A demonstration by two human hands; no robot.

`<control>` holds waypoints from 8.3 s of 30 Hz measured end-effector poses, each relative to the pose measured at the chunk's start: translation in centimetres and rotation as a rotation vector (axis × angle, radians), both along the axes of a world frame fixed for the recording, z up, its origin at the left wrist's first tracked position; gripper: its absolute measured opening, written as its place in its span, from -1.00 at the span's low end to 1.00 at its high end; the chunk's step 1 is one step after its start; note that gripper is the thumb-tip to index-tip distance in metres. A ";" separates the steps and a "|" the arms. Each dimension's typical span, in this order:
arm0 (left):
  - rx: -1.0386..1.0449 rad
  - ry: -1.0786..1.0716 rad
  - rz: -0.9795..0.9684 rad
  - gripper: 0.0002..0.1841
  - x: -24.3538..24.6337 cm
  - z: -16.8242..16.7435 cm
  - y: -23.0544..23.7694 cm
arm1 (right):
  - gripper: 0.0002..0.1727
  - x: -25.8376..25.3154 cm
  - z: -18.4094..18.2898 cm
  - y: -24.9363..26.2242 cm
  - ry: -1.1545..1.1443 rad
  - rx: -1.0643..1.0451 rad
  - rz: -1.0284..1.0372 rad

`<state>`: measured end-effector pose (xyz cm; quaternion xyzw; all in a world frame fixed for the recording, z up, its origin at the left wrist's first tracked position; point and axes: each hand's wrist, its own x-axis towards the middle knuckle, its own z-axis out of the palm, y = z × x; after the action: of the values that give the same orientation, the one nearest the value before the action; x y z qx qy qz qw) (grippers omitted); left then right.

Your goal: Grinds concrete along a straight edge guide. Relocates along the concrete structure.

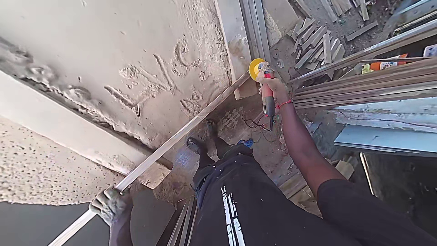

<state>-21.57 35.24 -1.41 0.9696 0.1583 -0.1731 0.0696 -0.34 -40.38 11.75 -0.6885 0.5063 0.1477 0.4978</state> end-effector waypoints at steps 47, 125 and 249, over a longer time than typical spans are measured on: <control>-2.170 -0.207 0.943 -0.75 -4.3 -10.8 0.6 | -0.01 -17.6 -6.7 58.4 0.168 -0.026 1.156; -2.160 -0.362 1.228 -0.59 -6.4 -8.1 5.6 | -0.04 -16.9 -7.6 52.0 0.162 0.023 0.872; -0.102 0.177 0.141 -0.42 10.5 0.3 -18.7 | -0.05 2.3 -0.7 5.0 0.020 0.170 0.140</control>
<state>-11.02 16.59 -1.12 0.9322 0.2225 -0.2606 0.1166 2.00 -35.41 11.09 -0.6759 0.4475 0.2312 0.5379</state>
